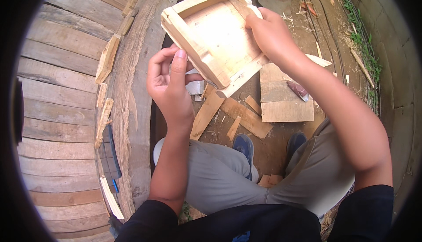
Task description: The person assembles a small wooden box by hand, fitting side panels into grooves on a base and repeatedly checking the fit. The person rotates the box to inspect the joints and alignment from multiple angles.
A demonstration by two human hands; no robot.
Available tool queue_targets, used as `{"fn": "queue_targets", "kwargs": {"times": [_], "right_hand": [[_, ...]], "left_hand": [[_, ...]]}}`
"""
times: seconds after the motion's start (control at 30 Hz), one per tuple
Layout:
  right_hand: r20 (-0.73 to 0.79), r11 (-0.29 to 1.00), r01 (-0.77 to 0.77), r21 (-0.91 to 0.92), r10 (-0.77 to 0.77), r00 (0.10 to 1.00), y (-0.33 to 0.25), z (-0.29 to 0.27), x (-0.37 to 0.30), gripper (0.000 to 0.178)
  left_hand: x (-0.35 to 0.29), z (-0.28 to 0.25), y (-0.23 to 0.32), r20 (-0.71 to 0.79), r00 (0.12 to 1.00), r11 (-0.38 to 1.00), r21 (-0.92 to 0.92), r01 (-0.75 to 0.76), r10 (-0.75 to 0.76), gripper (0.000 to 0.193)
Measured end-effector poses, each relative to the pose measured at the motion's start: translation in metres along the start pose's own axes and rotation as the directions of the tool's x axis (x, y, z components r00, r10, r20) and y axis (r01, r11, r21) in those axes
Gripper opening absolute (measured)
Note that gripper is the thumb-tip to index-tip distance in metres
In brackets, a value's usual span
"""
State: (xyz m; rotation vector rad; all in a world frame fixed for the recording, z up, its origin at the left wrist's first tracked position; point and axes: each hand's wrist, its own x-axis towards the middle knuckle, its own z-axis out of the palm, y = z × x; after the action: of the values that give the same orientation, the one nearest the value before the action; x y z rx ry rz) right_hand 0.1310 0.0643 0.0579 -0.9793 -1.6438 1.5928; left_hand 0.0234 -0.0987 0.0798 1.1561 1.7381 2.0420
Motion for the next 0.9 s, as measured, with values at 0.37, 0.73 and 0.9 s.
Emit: {"fn": "queue_targets", "kwargs": {"times": [0.37, 0.73, 0.9], "right_hand": [[-0.133, 0.964, 0.26, 0.056, -0.25, 0.959, -0.003, 0.002, -0.009, 0.027], [-0.199, 0.891, 0.455, 0.002, -0.445, 0.873, -0.001, 0.015, -0.026, 0.033], [-0.167, 0.896, 0.443, -0.038, -0.443, 0.881, -0.003, 0.014, -0.029, 0.033]], "left_hand": [[0.002, -0.001, -0.003, -0.123, 0.987, 0.993, -0.072, 0.095, -0.104, 0.019], [0.005, -0.006, -0.001, -0.197, 0.98, 1.0, 0.011, 0.029, -0.026, 0.019], [0.01, -0.012, -0.001, -0.149, 0.988, 0.997, 0.065, 0.049, -0.039, 0.018]]}}
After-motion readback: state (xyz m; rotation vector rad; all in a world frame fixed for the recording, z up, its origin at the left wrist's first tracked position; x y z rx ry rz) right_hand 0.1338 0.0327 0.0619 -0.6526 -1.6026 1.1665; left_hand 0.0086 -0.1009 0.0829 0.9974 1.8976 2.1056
